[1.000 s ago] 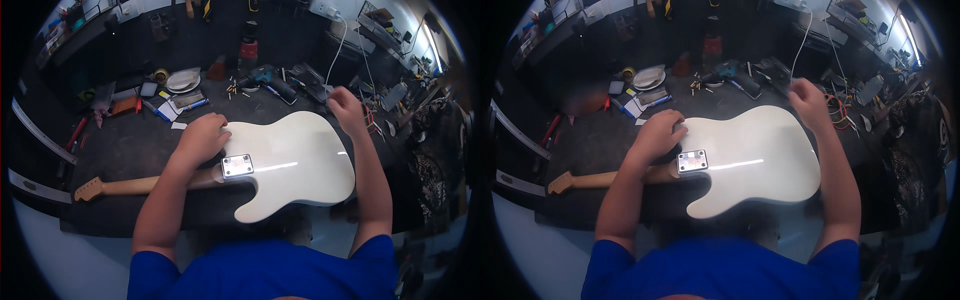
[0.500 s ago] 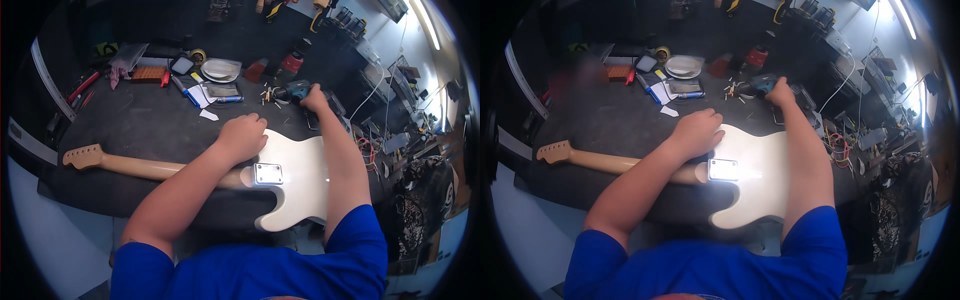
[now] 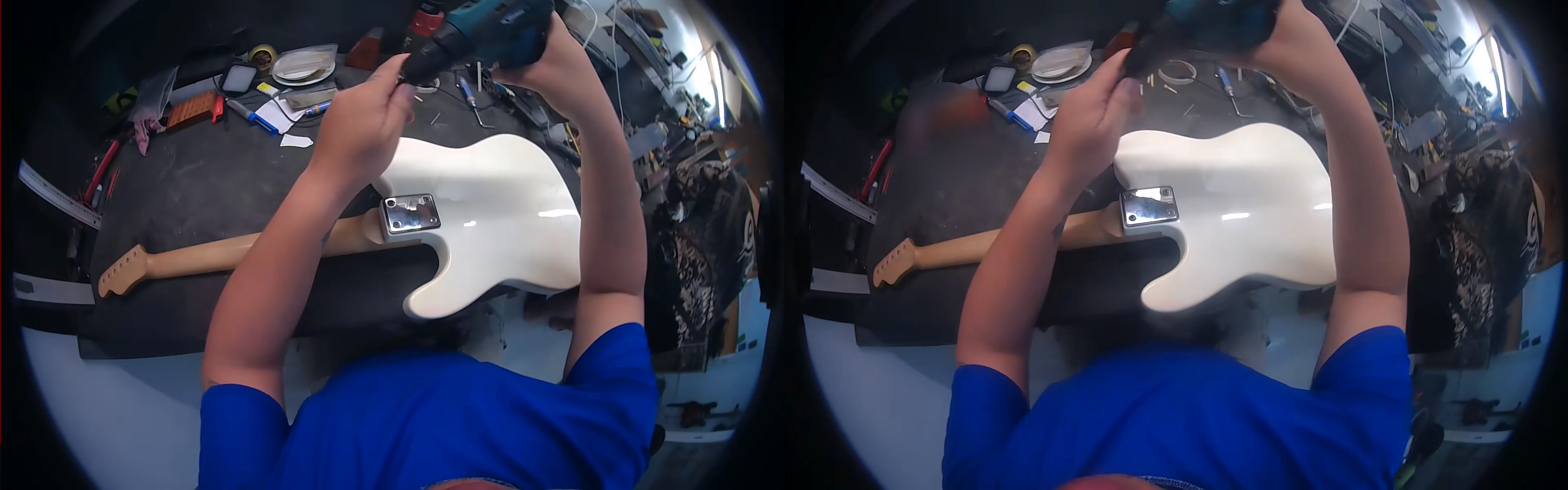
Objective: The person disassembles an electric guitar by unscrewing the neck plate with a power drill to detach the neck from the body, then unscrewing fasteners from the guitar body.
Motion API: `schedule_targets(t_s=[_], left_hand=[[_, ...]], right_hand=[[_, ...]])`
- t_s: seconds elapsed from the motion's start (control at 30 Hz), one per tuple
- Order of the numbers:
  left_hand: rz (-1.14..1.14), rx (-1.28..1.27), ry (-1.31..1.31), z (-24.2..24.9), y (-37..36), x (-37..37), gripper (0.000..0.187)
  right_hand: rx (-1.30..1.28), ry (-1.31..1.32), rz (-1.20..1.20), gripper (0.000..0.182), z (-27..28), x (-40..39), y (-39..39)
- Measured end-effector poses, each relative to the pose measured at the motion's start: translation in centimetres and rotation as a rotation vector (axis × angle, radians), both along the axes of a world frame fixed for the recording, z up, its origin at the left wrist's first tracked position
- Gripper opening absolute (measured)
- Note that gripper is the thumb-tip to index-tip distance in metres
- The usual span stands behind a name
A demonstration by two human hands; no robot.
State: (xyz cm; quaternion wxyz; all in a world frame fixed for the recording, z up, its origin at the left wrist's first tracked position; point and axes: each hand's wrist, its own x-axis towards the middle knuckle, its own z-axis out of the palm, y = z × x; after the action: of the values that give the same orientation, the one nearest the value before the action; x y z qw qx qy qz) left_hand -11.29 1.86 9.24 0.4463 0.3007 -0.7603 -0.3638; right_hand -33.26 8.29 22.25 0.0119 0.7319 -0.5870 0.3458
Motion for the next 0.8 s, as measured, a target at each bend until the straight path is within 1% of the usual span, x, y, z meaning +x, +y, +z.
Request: schedule_targets(t_s=[0.1, 0.13, 0.23, 0.27, 0.33, 0.4, 0.43, 0.53, 0.57, 0.6, 0.7, 0.8], left_hand=[[0.015, -0.079, 0.172, -1.5, 0.8, 0.6, 0.036], [-0.048, 0.013, 0.198, -1.0, 1.2, 1.3, 0.033], [-0.232, 0.09, 0.277, -0.9, 0.6, 2.0, 0.032], [-0.305, 0.147, 0.239, -0.5, 0.6, 2.3, 0.032], [-0.446, 0.267, 0.165, 0.0, 0.7, 2.6, 0.032], [-0.494, 0.371, 0.178, -0.6, 1.5, 1.9, 0.031], [-0.519, 0.42, 0.183, -1.0, 1.9, 1.4, 0.031], [-0.487, 0.428, 0.174, -1.7, 3.2, 0.1, 0.031], [-0.471, 0.424, 0.167, -1.5, 3.9, -0.2, 0.031], [-0.435, 0.497, 0.113, -1.0, 4.6, -0.3, 0.031], [-0.37, 0.508, 0.139, -1.2, 4.9, -0.7, 0.021], [-0.401, 0.427, 0.132, -1.9, 4.0, -0.8, 0.022]], right_hand=[[0.182, -0.275, 0.208, 0.082, -0.1, -2.2, -0.5], [0.229, -0.357, 0.281, 0.071, 0.0, -1.9, -0.2], [0.321, -0.538, 0.204, 0.061, 1.5, 0.8, 1.3], [0.298, -0.59, 0.32, 0.055, 1.5, 0.6, 1.4], [0.259, -0.441, 0.296, 0.054, 2.8, 2.2, 2.5], [0.23, -0.184, 0.235, 0.056, 3.6, 3.1, 3.6], [0.21, -0.003, 0.191, 0.059, 3.8, 3.1, 4.1], [0.074, 0.469, 0.112, 0.07, 4.9, 4.1, 5.8], [0.047, 0.545, 0.071, 0.073, 5.0, 4.4, 6.0], [0.02, 0.62, 0.029, 0.076, 5.0, 4.6, 6.2], [0.028, 0.627, -0.1, 0.076, 4.5, 4.5, 6.0], [0.042, 0.644, -0.125, 0.07, 3.9, 4.0, 5.3]])
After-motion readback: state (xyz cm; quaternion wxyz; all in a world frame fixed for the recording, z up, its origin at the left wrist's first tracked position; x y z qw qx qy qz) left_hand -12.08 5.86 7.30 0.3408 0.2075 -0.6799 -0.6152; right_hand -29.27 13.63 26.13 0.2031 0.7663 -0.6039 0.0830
